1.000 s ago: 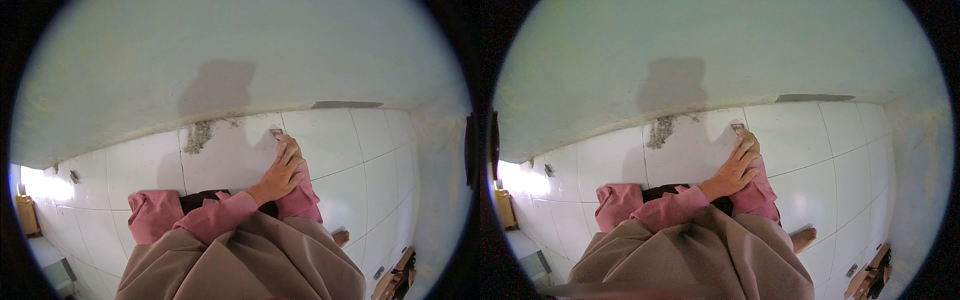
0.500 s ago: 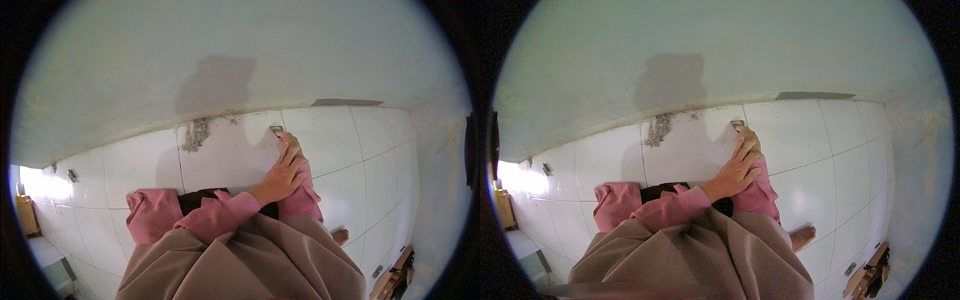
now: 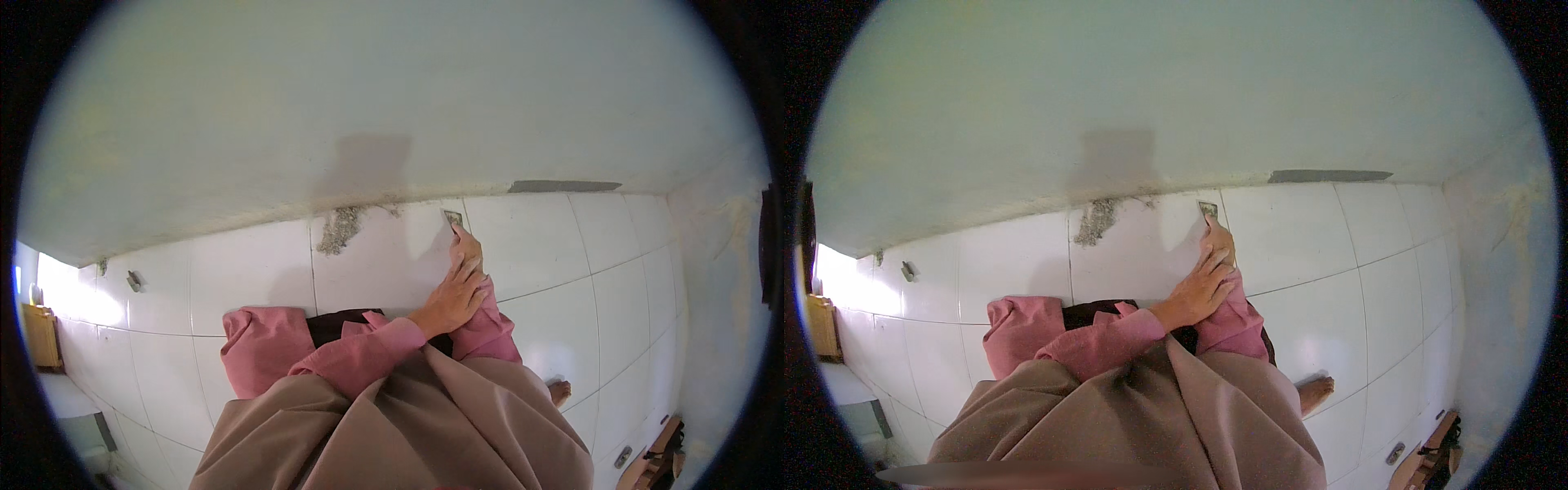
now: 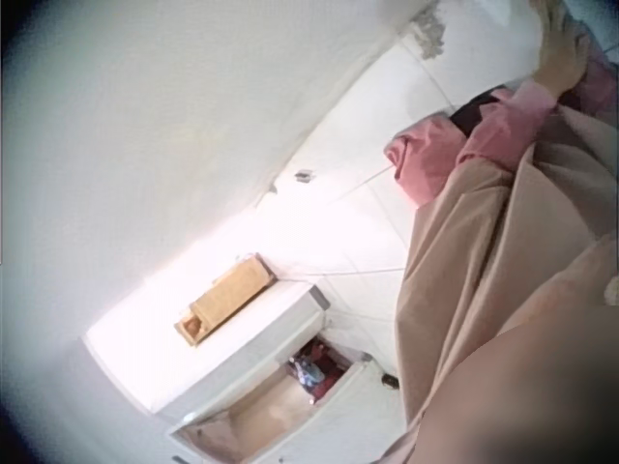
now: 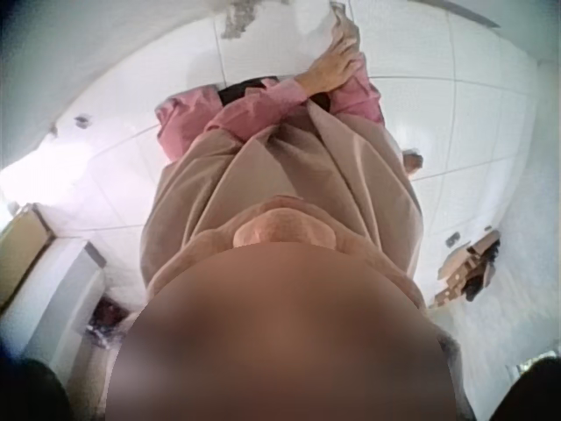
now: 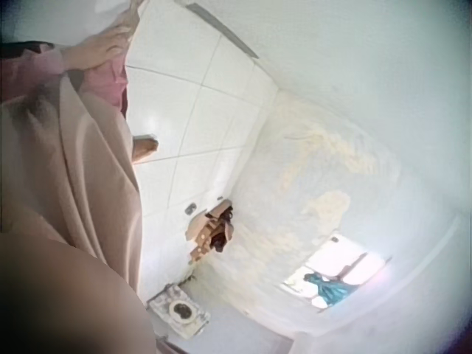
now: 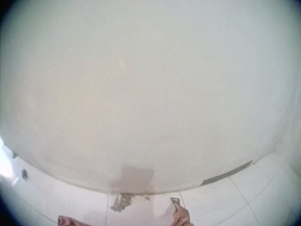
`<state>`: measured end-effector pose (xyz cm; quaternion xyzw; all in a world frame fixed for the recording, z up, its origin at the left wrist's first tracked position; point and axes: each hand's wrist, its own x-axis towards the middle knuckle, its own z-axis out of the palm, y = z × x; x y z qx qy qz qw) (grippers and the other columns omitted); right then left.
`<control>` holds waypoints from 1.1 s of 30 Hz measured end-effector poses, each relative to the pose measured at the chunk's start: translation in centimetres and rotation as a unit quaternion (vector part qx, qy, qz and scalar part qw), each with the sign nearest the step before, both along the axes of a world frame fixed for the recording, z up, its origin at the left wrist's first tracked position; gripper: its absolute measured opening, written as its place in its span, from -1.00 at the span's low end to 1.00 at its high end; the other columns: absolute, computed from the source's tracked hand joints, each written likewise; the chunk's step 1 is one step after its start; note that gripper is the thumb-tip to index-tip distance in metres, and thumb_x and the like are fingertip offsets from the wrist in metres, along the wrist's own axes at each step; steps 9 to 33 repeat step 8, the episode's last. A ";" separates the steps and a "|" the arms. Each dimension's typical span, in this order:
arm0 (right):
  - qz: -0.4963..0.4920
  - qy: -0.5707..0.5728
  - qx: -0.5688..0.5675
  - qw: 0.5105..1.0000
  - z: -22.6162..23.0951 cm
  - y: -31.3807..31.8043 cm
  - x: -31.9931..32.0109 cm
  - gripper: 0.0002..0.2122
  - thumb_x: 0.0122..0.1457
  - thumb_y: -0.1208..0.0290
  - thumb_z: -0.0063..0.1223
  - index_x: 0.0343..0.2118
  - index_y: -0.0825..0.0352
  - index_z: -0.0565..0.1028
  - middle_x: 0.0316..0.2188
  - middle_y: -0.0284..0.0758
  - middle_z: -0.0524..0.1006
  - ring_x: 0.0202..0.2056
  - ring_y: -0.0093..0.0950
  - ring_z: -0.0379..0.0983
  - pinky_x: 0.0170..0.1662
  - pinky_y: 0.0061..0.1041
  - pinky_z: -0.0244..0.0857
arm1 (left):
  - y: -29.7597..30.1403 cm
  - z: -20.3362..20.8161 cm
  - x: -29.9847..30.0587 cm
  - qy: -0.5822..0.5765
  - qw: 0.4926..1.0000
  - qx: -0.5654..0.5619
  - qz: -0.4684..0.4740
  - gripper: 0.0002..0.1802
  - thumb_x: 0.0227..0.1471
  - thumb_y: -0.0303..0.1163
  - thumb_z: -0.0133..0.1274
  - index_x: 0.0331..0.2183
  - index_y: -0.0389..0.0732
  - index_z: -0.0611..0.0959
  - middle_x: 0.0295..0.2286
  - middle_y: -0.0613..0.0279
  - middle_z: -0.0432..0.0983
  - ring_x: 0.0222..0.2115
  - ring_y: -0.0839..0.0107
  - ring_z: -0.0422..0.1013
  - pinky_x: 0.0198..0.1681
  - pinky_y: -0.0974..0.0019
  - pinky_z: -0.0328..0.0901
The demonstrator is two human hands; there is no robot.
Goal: The person kneels on a tiled floor and uses a metal scraper to remove material from the base of a white wall. They repeatedly scrape along the wall-floor junction, occasionally using their hand to clear debris.
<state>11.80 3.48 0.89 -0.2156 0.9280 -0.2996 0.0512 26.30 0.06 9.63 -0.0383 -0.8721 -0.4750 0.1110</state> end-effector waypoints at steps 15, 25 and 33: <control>-0.014 -0.020 -0.023 0.999 2.0 -1.2 4.2 -0.66 0.15 0.33 -0.08 0.03 0.11 0.43 -0.27 0.03 0.53 -0.22 -0.03 0.48 -0.15 -0.20 0.37 | 0.3 1.4 4.6 -0.055 0.994 -0.090 0.013 -0.56 0.17 -0.26 -0.15 0.03 -0.28 0.34 0.15 -0.13 0.03 0.20 -0.22 -0.14 0.25 -0.04 -0.13; -0.014 -0.020 -0.023 0.999 2.0 -1.2 4.2 -0.66 0.15 0.33 -0.08 0.03 0.11 0.43 -0.27 0.03 0.53 -0.22 -0.03 0.48 -0.15 -0.20 0.37 | 0.3 1.4 4.6 -0.055 0.994 -0.090 0.013 -0.56 0.17 -0.26 -0.15 0.03 -0.28 0.34 0.15 -0.13 0.03 0.20 -0.22 -0.14 0.25 -0.04 -0.13; -0.014 -0.020 -0.023 0.999 2.0 -1.2 4.2 -0.66 0.15 0.33 -0.08 0.03 0.11 0.43 -0.27 0.03 0.53 -0.22 -0.03 0.48 -0.15 -0.20 0.37 | 0.3 1.4 4.6 -0.055 0.994 -0.090 0.013 -0.56 0.17 -0.26 -0.15 0.03 -0.28 0.34 0.15 -0.13 0.03 0.20 -0.22 -0.14 0.25 -0.04 -0.13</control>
